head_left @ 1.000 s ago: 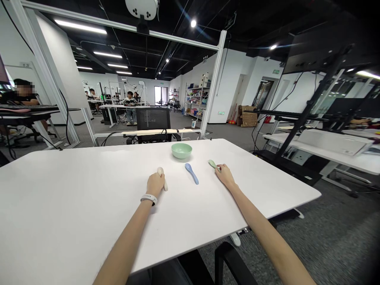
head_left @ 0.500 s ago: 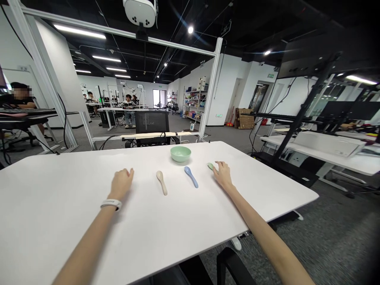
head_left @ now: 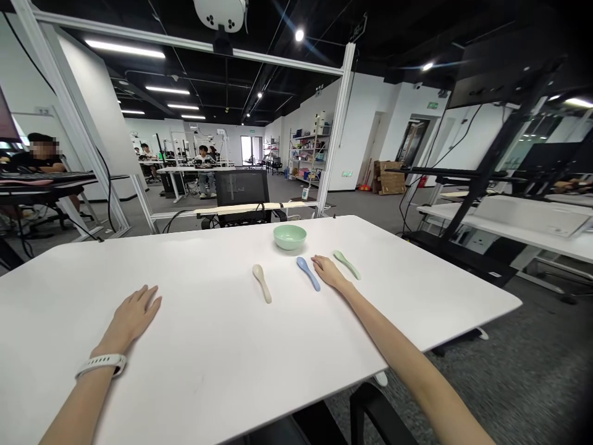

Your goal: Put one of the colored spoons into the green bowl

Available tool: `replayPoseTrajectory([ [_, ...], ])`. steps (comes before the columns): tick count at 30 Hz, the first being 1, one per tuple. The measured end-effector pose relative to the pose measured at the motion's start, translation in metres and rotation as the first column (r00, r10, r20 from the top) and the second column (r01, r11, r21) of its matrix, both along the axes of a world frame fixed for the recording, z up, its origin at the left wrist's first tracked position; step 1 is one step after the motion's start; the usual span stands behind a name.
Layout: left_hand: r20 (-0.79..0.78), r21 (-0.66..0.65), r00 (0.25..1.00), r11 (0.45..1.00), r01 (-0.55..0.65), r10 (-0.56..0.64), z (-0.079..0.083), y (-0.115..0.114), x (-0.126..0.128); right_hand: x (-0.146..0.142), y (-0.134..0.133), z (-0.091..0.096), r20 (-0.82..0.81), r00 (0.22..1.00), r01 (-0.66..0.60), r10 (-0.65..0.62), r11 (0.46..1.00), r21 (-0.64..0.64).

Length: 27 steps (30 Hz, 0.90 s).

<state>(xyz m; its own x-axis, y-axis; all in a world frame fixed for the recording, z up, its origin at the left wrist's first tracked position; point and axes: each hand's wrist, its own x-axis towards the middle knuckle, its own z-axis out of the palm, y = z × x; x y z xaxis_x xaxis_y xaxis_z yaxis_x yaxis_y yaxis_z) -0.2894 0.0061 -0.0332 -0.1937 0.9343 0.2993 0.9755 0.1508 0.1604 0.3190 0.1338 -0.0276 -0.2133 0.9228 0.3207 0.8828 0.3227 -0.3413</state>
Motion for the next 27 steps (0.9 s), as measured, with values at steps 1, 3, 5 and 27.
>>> replayPoseTrajectory([
  [1, -0.001, -0.007, 1.0, 1.0, -0.005, 0.005, -0.003, 0.001, -0.002, 0.001, -0.001, -0.001, -0.007, 1.0, 0.001, -0.001, 1.0, 0.0],
  [3, -0.003, -0.032, 1.0, 0.999, -0.01, 0.01, -0.006, 0.003, -0.005, 0.001, -0.002, 0.0, -0.018, 1.0, 0.007, -0.007, 1.0, 0.003],
  [5, -0.001, -0.054, 1.0, 0.998, -0.01, 0.01, -0.008, 0.004, -0.008, 0.001, -0.002, 0.001, -0.02, 1.0, 0.008, -0.008, 1.0, 0.007],
  [27, -0.035, -0.051, 0.999, 0.998, -0.033, 0.031, -0.01, 0.002, -0.007, -0.13, -0.057, 0.044, -0.213, 0.952, -0.232, 0.219, 0.972, -0.038],
])
